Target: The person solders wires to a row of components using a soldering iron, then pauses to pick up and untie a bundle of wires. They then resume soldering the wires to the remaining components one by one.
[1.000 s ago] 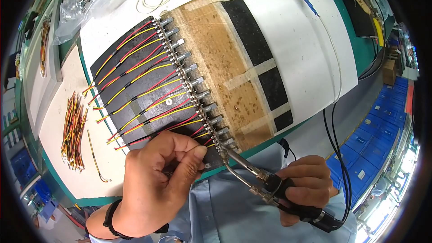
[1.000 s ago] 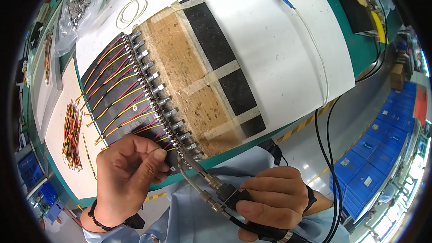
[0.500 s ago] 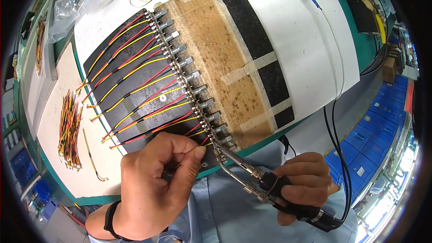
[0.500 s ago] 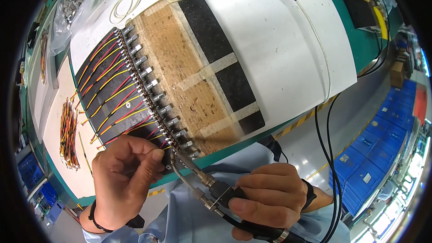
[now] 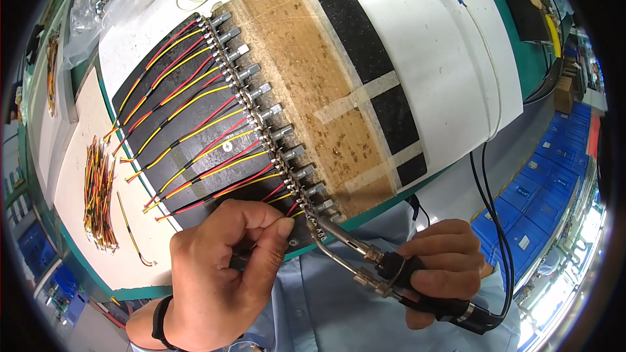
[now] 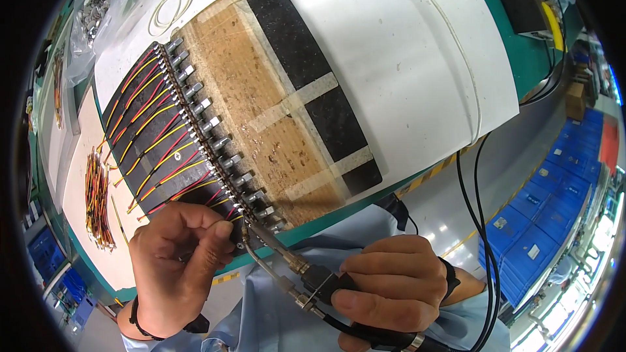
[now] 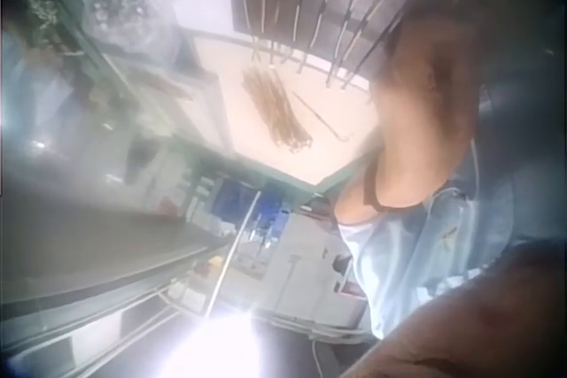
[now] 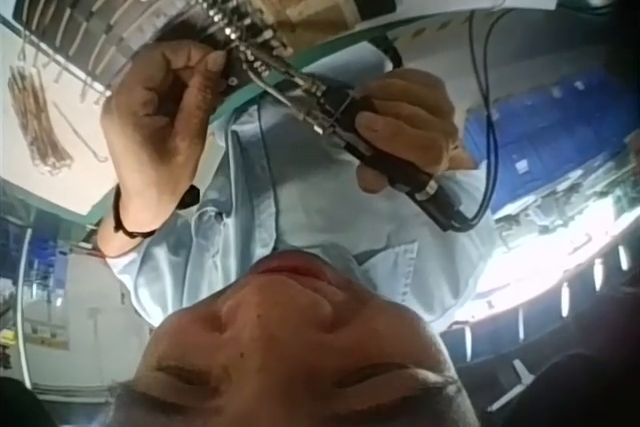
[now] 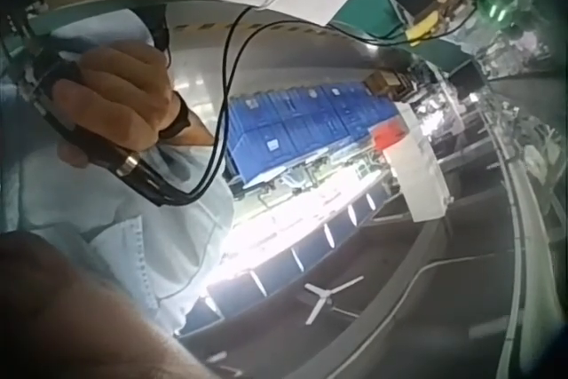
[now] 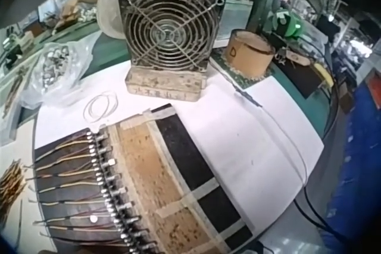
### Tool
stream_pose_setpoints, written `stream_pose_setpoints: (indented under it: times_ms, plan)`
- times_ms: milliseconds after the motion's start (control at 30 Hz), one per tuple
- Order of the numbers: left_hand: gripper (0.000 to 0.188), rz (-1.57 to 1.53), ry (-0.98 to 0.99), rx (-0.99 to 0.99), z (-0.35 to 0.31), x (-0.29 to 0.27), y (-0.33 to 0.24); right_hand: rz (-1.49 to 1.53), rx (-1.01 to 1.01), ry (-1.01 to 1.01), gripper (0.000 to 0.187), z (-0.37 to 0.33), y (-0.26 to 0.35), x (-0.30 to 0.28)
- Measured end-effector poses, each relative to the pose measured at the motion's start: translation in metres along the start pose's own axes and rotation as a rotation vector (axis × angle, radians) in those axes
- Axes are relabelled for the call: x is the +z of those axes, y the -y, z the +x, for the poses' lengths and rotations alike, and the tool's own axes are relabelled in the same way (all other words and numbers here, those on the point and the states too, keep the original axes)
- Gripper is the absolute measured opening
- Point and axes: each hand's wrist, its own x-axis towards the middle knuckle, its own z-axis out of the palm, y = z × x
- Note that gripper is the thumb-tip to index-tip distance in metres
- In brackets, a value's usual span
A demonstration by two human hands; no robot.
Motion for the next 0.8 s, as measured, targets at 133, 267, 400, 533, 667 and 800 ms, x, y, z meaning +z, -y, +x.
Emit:
stream_pose_setpoints:
  times_ms: [133, 267, 400, 533, 667, 800]
  plan:
    - [0.01, 0.0, 0.004, -0.026, 0.001, -0.001, -0.002, -0.029, -0.032, -0.013, 0.046, -0.001, -0.002, -0.001]
    - [0.01, -0.024, 0.022, -0.097, 0.002, -0.004, -0.007, 0.011, 0.037, -0.111, 0.041, 0.0, 0.001, 0.002]
    - [0.01, 0.009, 0.026, -0.108, 0.003, -0.003, -0.009, 0.044, 0.068, -0.1, 0.041, 0.016, -0.004, -0.001]
    - [0.01, 0.026, 0.042, -0.039, 0.004, -0.007, -0.003, 0.028, 0.04, -0.123, 0.045, 0.03, -0.018, 0.009]
    - [0.008, 0.081, 0.099, 0.149, 0.008, -0.007, 0.001, -0.038, -0.01, -0.227, 0.052, 0.037, -0.035, 0.02]
    - [0.007, 0.192, 0.064, 0.168, 0.007, -0.008, -0.004, -0.046, -0.092, -0.306, 0.058, 0.04, -0.041, 0.027]
